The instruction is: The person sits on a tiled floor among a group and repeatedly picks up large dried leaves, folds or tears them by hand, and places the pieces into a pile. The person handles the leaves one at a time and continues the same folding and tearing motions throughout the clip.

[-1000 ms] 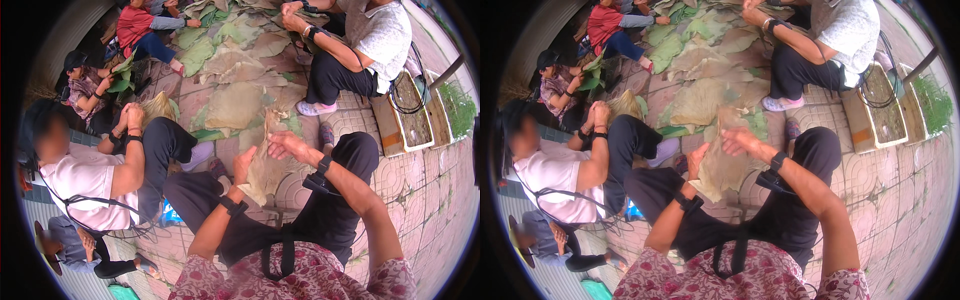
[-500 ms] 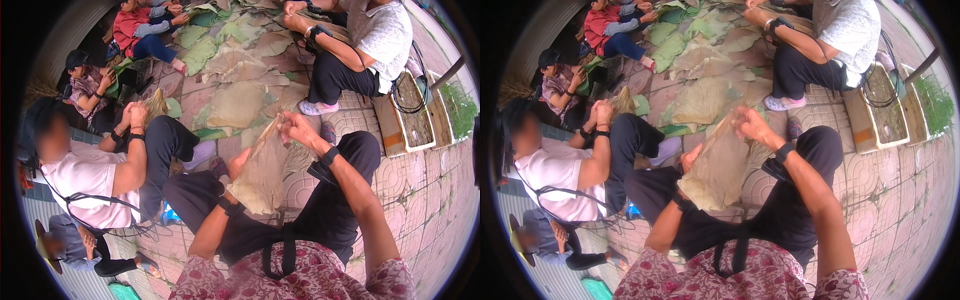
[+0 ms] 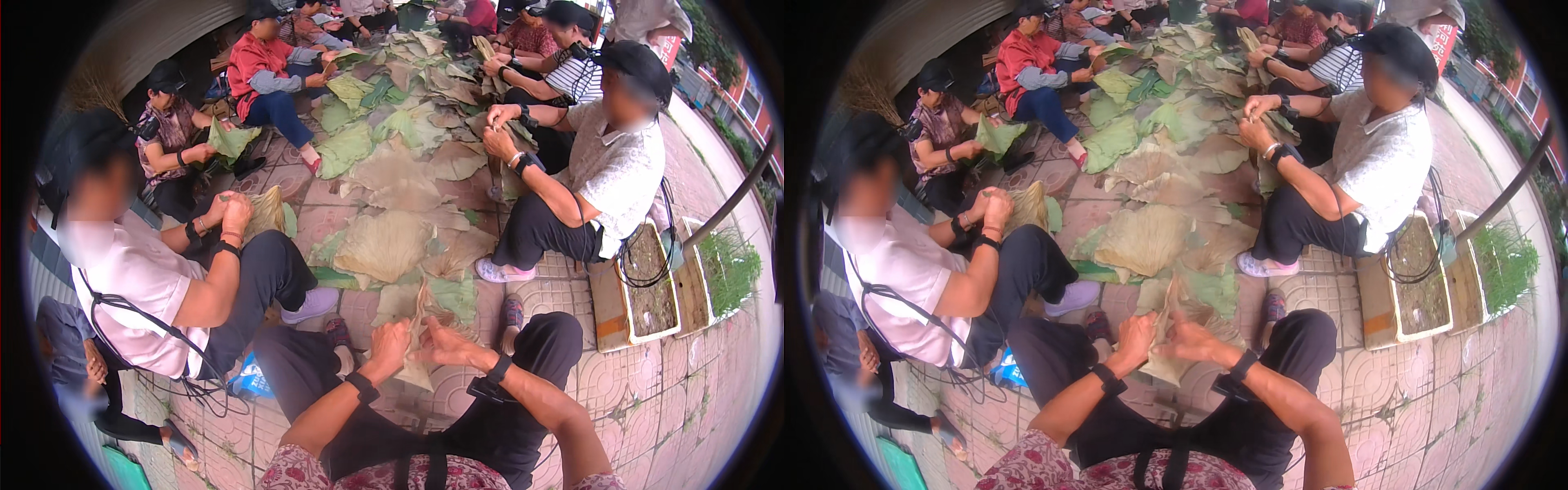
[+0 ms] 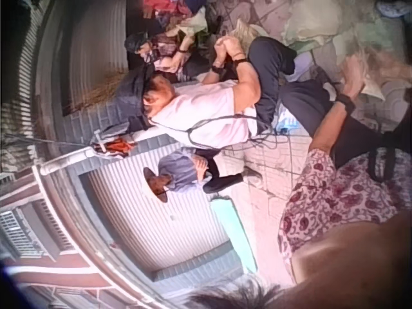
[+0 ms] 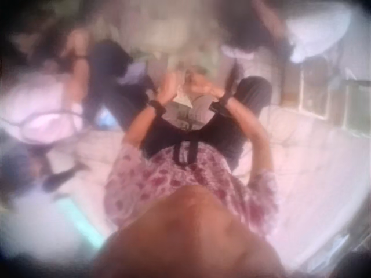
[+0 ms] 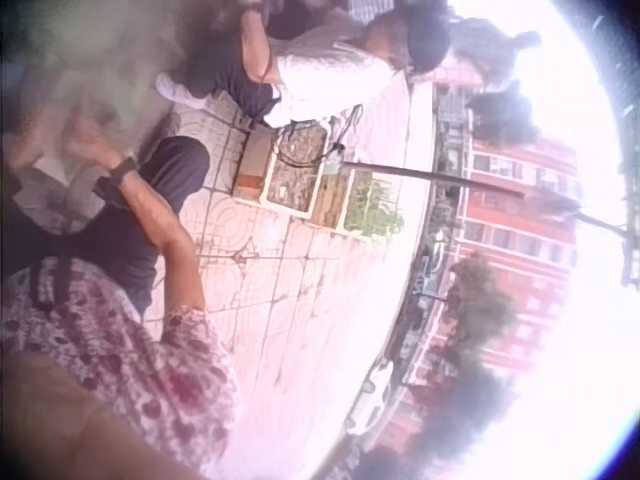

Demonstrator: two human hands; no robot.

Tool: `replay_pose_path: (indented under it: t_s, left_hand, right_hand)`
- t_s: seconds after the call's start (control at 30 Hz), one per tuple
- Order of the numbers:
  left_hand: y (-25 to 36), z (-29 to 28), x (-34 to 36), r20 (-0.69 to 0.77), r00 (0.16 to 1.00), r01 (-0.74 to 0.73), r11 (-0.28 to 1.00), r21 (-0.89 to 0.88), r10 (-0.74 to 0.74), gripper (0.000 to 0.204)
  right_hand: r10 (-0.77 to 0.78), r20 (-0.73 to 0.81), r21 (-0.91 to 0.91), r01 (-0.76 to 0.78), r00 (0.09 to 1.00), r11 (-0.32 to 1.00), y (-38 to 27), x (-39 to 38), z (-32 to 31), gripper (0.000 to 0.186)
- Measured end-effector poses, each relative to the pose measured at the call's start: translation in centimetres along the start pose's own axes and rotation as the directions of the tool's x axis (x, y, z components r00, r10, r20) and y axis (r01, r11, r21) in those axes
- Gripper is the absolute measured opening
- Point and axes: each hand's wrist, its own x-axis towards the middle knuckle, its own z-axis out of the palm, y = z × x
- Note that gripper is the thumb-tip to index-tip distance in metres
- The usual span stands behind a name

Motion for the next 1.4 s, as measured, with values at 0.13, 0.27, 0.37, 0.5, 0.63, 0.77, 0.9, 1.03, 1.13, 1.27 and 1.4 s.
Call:
replay_pose_path:
  t_s: [0.13,0.27,0.37,0.5,0.63,0.77,0.9,1.03,1.13,1.27,1.4]
  left_hand:
    - [0.8,-0.5,0.6,-0.040,0.999,-0.005,1.000,0.026,0.006,0.012]
    - [2.8,-1.9,0.8,-0.037,0.999,0.016,0.999,0.041,-0.014,0.016]
    - [2.6,-1.9,1.6,-0.049,0.999,0.025,1.000,0.017,-0.024,0.019]
    - [1.2,-0.7,1.7,-0.121,0.993,-0.005,1.000,-0.030,0.001,0.020]
    - [2.2,-0.9,2.1,-0.077,0.997,0.022,0.997,-0.076,-0.027,0.015]
    - [3.0,-1.8,2.0,-0.010,0.999,-0.045,0.998,-0.045,0.044,0.012]
    - [2.7,-1.1,2.1,0.054,0.996,-0.067,0.996,-0.059,0.070,0.010]
    - [2.5,-0.1,1.5,0.076,0.990,-0.114,0.993,-0.043,0.117,0.008]
    - [2.3,0.3,1.2,0.064,0.990,-0.124,0.989,-0.083,0.129,0.008]
    - [2.3,0.9,1.3,-0.030,0.986,-0.167,0.976,-0.139,0.165,0.012]
    - [2.3,0.3,1.4,-0.043,0.988,-0.155,0.970,-0.187,0.149,0.016]
  right_hand:
    - [-0.018,-0.098,0.039,0.022,0.995,0.999,0.2,0.9,0.5,0.054]
    - [-0.066,-0.261,-0.354,-0.032,0.963,0.935,0.7,1.6,1.4,0.049]
    - [-0.273,-0.324,-0.491,0.086,0.906,0.867,2.5,2.8,1.2,0.057]
    - [-0.296,-0.336,-0.332,0.182,0.894,0.926,-0.9,1.9,1.5,0.065]
    - [-0.399,-0.416,-0.485,0.171,0.817,0.858,-1.2,1.4,3.1,0.065]
    - [-0.373,-0.318,-0.497,0.182,0.872,0.849,0.3,2.2,1.3,0.045]
    - [-0.323,-0.299,-0.519,0.131,0.898,0.845,-0.3,1.6,0.1,0.027]
    - [-0.395,-0.275,-0.590,0.171,0.876,0.789,-0.7,0.9,-0.1,0.023]
    - [-0.395,-0.236,-0.624,0.173,0.888,0.762,0.2,1.0,-0.2,0.019]
    - [-0.335,-0.329,-0.495,0.141,0.883,0.857,1.1,1.2,-0.5,0.010]
    - [-0.317,-0.413,-0.330,0.185,0.854,0.926,1.6,1.6,-0.7,0.008]
